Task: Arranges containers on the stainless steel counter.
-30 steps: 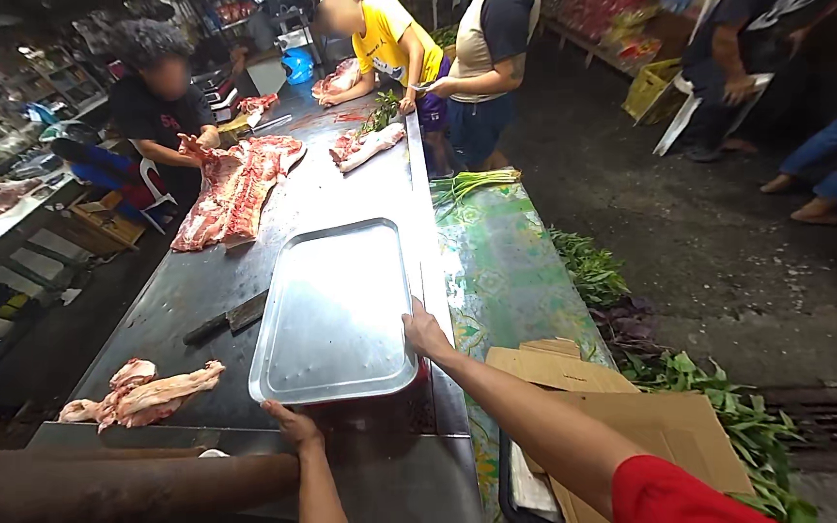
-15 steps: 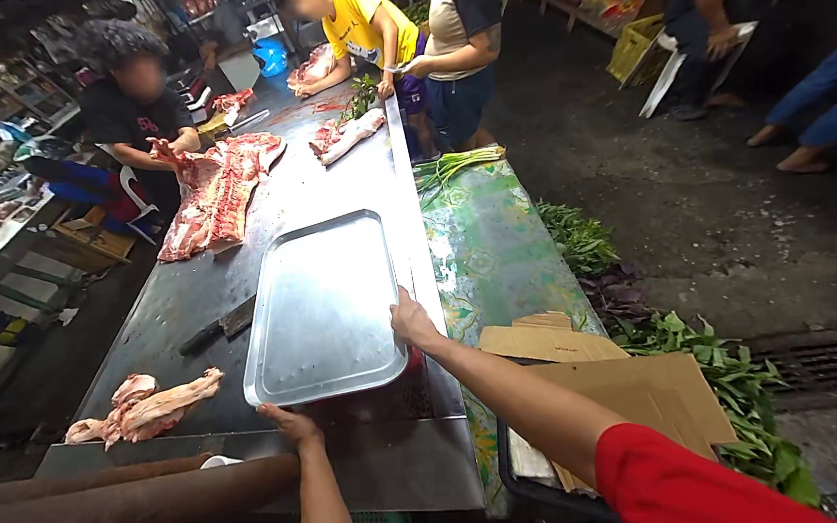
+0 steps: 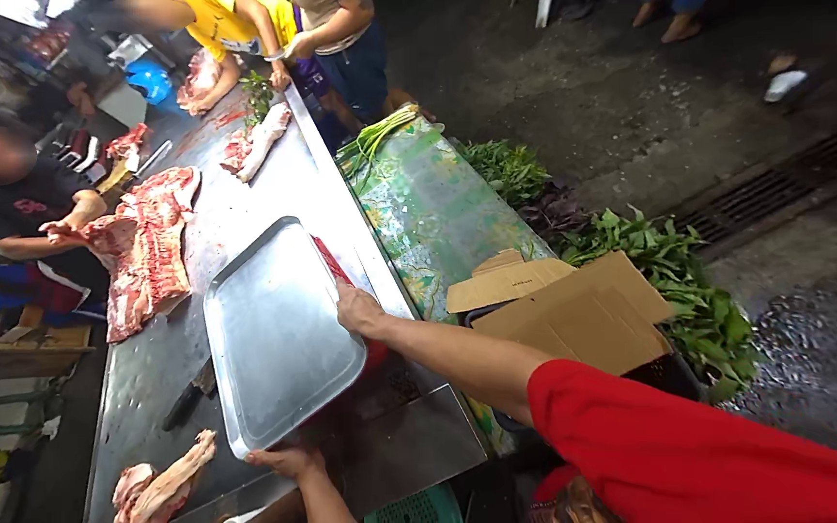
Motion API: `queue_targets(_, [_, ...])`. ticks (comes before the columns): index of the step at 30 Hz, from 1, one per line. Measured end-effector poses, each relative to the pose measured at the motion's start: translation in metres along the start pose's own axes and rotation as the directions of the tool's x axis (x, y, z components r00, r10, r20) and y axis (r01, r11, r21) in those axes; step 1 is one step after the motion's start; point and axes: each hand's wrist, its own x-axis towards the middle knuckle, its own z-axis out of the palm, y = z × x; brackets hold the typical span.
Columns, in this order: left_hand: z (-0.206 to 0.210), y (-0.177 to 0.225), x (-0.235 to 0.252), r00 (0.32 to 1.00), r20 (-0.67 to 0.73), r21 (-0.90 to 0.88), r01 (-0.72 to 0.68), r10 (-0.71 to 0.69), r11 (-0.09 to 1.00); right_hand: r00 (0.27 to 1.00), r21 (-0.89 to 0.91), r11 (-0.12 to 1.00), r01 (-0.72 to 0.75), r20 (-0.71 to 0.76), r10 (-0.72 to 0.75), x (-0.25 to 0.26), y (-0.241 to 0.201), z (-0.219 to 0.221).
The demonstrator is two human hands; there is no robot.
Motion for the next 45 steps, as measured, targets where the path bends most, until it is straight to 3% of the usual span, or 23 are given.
queue_targets(7, [0.003, -0.001, -0.001, 1.0, -0.014, -0.006, -0.02, 0.02, 1.0, 0.994, 0.014, 0.994, 0.107, -0.012, -0.107, 0.023, 0.016, 0.001])
queue_targets(16, [0.004, -0.001, 0.001, 0.999, -0.038, 0.009, 0.019, -0.019, 1.0, 0.995, -0.069, 0.997, 0.038, 0.093, -0.031, 0.034, 0.01, -0.005])
queue_targets(24, [0.007, 0.002, -0.001, 0.996, -0.07, 0.08, 0.053, -0.047, 0.995, 0.998, -0.104, 0.995, 0.003, -0.055, -0.009, 0.034, 0.001, 0.001])
queue_targets(33, [0.009, 0.01, 0.001, 0.994, -0.051, -0.026, 0.091, -0.092, 0.996, 0.997, -0.291, 0.956, 0.037, -0.049, -0.053, 0.054, 0.002, 0.005])
queue_targets(37, [0.009, 0.011, 0.001, 0.997, -0.05, -0.014, 0.064, -0.065, 0.998, 0.998, -0.295, 0.955, 0.024, -0.05, -0.041, 0.055, 0.0, 0.005])
queue_targets(42, [0.017, 0.02, 0.012, 0.975, -0.214, 0.121, -0.027, 0.053, 0.992, 0.995, -0.261, 0.965, -0.001, -0.093, -0.024, 0.037, -0.005, 0.013])
queue_targets(45, [0.021, 0.036, 0.025, 0.939, -0.344, 0.021, 0.001, 0.006, 1.0, 0.987, -0.202, 0.979, -0.017, -0.161, -0.016, 0.017, -0.006, 0.034])
